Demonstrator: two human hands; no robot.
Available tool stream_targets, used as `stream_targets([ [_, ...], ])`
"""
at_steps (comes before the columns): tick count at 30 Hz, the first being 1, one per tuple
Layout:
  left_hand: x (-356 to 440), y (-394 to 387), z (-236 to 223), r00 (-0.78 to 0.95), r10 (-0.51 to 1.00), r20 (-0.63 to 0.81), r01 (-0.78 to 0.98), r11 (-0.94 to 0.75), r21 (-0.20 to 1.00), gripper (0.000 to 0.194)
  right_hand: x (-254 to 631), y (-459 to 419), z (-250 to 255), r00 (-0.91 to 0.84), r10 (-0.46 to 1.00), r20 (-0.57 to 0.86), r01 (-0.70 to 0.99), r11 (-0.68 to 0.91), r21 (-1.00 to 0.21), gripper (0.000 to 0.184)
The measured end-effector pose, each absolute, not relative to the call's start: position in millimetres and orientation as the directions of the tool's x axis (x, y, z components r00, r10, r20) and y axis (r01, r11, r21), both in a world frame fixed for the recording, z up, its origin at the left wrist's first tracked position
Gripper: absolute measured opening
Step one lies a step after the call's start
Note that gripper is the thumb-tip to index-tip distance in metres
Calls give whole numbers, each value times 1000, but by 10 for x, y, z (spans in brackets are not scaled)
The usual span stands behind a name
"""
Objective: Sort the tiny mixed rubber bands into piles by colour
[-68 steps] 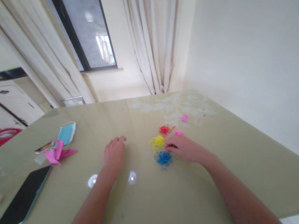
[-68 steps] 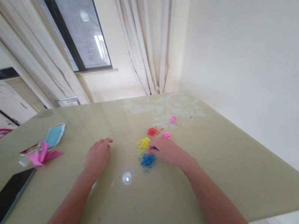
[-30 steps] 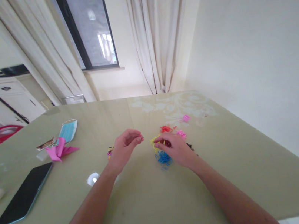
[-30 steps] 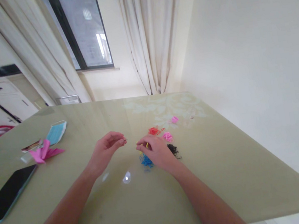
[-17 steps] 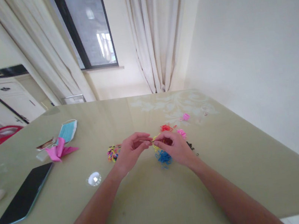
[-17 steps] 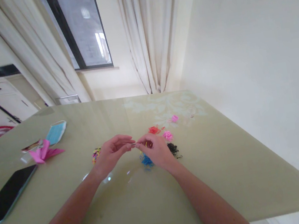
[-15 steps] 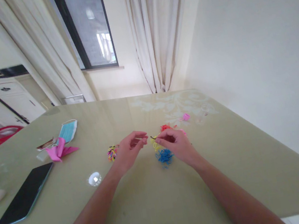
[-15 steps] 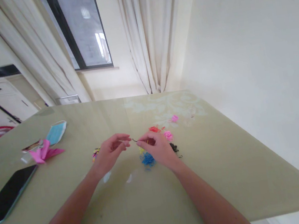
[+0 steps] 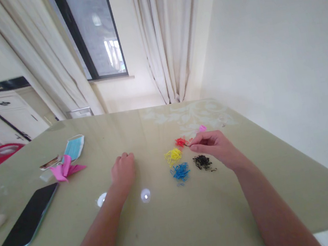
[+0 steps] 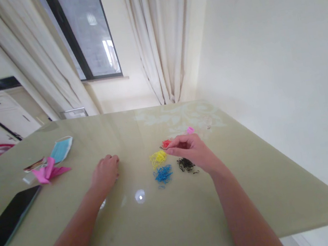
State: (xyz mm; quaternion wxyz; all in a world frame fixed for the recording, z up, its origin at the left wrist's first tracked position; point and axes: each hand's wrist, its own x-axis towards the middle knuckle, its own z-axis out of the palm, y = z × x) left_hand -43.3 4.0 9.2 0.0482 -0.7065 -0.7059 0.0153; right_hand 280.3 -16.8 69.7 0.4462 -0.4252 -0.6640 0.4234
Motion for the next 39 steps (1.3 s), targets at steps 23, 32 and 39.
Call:
stream_targets([
  [23,-331,130,131,-35,970,243,459,-200,866,29,3118,77,472,-222,965,143,758,263,-597,17],
  [32,66,-116,204,173,981,93,-25,-90,996,42,2283,-127,343,-287,899,331,469,433,-770,24],
  [39,109,-138,184,251,959,135,44,-151,988,36,2235,-123,240,-260,905,337,373,416,-829,21],
])
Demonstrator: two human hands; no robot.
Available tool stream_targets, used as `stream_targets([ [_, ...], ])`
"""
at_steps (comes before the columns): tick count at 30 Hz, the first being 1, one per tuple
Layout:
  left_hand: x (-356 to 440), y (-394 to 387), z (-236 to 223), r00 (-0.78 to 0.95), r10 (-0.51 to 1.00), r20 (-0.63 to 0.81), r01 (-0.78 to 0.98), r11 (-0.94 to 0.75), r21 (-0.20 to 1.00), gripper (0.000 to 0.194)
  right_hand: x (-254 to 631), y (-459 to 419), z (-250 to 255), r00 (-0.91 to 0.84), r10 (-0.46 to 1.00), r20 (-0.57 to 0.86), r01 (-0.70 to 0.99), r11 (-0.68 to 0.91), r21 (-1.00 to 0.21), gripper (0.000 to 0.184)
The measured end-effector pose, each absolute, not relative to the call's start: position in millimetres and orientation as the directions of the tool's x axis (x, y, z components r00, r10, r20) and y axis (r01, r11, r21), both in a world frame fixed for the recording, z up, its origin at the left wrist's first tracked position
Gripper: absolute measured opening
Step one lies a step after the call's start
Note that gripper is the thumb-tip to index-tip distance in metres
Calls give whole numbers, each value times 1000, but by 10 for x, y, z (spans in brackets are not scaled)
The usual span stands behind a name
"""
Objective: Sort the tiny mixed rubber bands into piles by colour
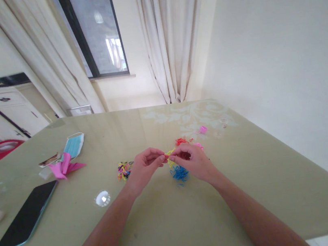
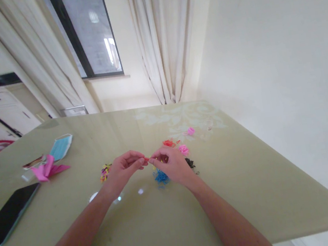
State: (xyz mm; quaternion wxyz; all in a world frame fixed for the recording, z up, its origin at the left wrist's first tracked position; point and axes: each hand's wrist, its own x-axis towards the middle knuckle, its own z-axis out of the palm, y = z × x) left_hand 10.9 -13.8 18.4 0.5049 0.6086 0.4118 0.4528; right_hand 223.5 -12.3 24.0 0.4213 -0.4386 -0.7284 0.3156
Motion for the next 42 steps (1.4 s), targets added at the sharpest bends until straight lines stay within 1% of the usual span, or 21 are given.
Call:
stream_targets([
  [2,51,-117,197,259,950,172,214,-231,949,32,2276,-131,294,-246,921,303,257,364,-896,24],
  [3,12,-109,204,243,951,193,367,-275,889,29,2301,-143,338,-244,927,284,188,333,-924,26],
  [4,-30,-104,209,214,953,214,553,-298,778,25,2327,-160,389,-240,933,269,121,304,-945,26],
  [6,-114,-105,211,142,962,232,877,-231,422,23,2376,-204,493,-221,941,256,22,268,-963,24],
  [7,-150,-109,206,112,970,217,958,-163,236,24,2396,-226,538,-211,943,257,-8,261,-965,22],
  [8,-181,-112,196,83,979,185,991,-100,84,25,2413,-245,574,-200,945,259,-30,259,-965,20],
  [9,-206,-113,183,58,989,140,998,-55,-24,26,2425,-260,599,-192,946,263,-44,259,-965,19],
  [10,-225,-111,167,42,995,94,995,-33,-93,27,2435,-268,613,-189,945,266,-49,261,-964,19],
  [13,-259,-76,118,52,998,40,987,-45,-154,30,2457,-257,612,-179,943,279,-42,276,-960,19],
  [17,-291,5,77,57,996,67,991,-48,-123,28,2513,-159,555,-95,952,290,-20,289,-957,20],
  [19,-308,40,67,50,996,80,995,-42,-93,26,2561,-75,502,-34,960,278,29,279,-960,23],
  [22,-331,83,52,51,995,87,998,-48,-39,27,2638,80,383,59,957,284,243,263,-934,26],
  [25,-344,117,33,71,993,93,997,-72,13,30,2670,229,244,98,928,360,574,243,-782,22],
  [27,-346,133,16,81,991,104,996,-85,41,30,2653,304,157,78,917,392,729,216,-649,19],
  [30,-337,139,-10,94,986,137,994,-100,43,30,2597,382,57,29,923,384,836,188,-516,18],
  [32,-324,133,-23,109,977,184,993,-116,32,29,2566,419,18,27,927,375,867,165,-470,19],
  [34,-306,129,-23,115,962,249,988,-136,68,28,2554,445,5,40,927,374,882,143,-449,22],
  [35,-296,129,-18,110,954,280,981,-150,125,27,2556,452,8,45,925,378,885,138,-444,24],
  [37,-270,132,-1,91,944,317,924,-199,326,23,2564,446,32,49,914,402,882,149,-447,26],
  [40,-211,128,22,96,946,309,693,-286,662,19,2551,373,88,28,891,454,828,234,-510,25],
  [42,-157,108,27,126,944,304,531,-324,783,19,2498,287,120,-8,887,462,733,319,-600,23],
])
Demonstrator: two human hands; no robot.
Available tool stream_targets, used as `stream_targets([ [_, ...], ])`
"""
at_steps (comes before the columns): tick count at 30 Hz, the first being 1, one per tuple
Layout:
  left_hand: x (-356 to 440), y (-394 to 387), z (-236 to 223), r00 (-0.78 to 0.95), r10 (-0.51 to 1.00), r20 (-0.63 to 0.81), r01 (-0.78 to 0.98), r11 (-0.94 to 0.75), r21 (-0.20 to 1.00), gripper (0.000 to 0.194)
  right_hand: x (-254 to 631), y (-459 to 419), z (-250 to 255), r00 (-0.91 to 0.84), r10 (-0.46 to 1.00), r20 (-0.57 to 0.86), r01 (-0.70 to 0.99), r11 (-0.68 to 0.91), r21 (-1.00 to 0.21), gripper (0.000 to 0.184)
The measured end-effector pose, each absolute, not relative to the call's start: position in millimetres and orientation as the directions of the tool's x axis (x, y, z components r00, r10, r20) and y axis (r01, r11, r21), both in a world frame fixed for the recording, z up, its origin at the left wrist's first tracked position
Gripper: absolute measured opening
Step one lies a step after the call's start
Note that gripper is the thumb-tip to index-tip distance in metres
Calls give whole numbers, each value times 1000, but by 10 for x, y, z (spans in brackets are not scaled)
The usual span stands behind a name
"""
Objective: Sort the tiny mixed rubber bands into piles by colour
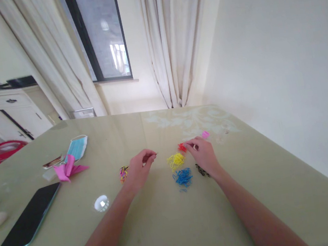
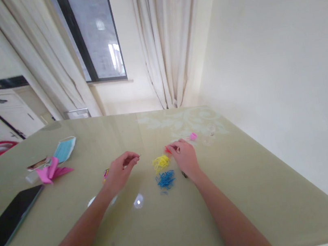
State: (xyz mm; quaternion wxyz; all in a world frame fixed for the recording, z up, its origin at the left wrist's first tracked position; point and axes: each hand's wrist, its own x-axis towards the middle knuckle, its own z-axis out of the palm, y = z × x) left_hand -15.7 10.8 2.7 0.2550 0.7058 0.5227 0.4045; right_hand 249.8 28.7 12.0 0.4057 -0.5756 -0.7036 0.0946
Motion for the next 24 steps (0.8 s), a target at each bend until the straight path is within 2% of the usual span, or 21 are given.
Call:
stream_targets([
  [4,-48,27,31,189,943,275,358,-327,874,23,2305,95,154,-151,895,421,535,432,-726,20],
  [7,2,-31,55,237,939,248,309,-315,897,24,2184,4,167,-221,897,382,489,441,-752,19],
  [11,33,-69,100,293,928,228,303,-316,899,23,2133,-31,165,-233,911,341,443,412,-796,18],
  [19,63,-100,130,335,912,238,331,-350,876,22,2159,-17,155,-218,916,336,390,397,-830,15],
  [22,12,-79,158,289,924,251,407,-355,841,25,2213,-37,248,-177,929,325,242,362,-900,18],
  [24,-57,-59,181,215,943,254,569,-333,752,24,2270,-77,350,-150,939,309,115,327,-938,21],
])
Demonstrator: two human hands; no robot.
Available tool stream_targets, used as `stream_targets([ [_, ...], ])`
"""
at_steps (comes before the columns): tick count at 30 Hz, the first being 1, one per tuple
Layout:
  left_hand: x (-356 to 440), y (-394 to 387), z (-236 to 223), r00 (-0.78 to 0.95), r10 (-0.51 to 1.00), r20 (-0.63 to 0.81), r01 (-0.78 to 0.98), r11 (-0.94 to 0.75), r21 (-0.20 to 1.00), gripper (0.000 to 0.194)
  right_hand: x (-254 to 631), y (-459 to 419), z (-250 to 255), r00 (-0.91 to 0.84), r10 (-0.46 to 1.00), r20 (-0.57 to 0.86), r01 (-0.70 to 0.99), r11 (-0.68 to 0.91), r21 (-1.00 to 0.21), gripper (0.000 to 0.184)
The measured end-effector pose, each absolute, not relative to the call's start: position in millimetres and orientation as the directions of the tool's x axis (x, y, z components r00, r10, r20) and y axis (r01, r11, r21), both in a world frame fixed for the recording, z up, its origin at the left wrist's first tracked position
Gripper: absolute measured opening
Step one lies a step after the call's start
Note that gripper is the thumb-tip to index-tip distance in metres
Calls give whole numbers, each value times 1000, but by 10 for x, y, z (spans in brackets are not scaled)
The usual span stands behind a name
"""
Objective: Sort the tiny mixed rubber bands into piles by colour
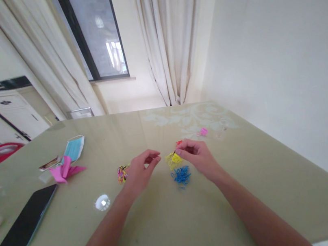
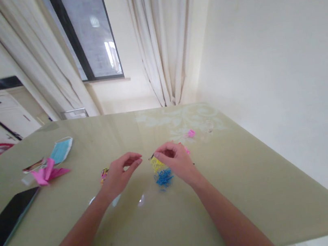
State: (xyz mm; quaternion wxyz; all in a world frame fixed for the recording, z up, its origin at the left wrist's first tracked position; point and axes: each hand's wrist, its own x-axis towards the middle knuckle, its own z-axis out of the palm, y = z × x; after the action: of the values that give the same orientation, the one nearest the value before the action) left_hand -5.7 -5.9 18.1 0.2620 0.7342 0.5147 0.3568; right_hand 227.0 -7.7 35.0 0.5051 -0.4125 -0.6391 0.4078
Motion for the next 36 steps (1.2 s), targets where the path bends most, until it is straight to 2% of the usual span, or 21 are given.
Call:
stream_targets([
  [1,-100,-51,190,179,949,258,681,-309,663,24,2300,-104,406,-140,943,302,65,313,-947,22],
  [3,-191,-46,196,117,961,252,893,-213,397,25,2358,-165,509,-121,945,304,11,308,-951,23],
  [5,-275,-52,183,53,977,207,990,-79,119,27,2401,-221,583,-106,941,323,-8,324,-946,23],
  [6,-309,-56,172,15,985,173,1000,-19,20,27,2415,-243,606,-101,937,336,-19,336,-942,23],
  [7,-336,-58,158,-22,990,138,999,28,-46,28,2424,-259,621,-99,932,349,-30,348,-937,22],
  [9,-374,-52,131,-62,995,80,992,70,-102,30,2431,-277,628,-96,924,369,-47,366,-929,21],
  [18,-449,51,96,-20,999,26,994,22,-104,28,2582,-239,687,-103,921,376,-15,376,-926,23],
  [23,-448,65,105,3,998,68,996,3,-92,33,2999,-95,701,-175,957,230,198,263,-944,24],
  [26,-413,59,131,-7,993,115,997,16,-77,31,3168,10,597,-237,966,105,390,194,-900,27],
  [28,-387,54,150,-38,990,137,998,44,-42,28,3216,68,499,-293,955,35,479,178,-859,25],
  [31,-375,67,152,-87,989,123,996,82,47,24,3247,130,357,-365,931,-18,525,190,-830,23],
  [36,-444,148,73,-58,992,115,971,29,237,21,3341,177,261,-288,956,-58,584,128,-801,23],
])
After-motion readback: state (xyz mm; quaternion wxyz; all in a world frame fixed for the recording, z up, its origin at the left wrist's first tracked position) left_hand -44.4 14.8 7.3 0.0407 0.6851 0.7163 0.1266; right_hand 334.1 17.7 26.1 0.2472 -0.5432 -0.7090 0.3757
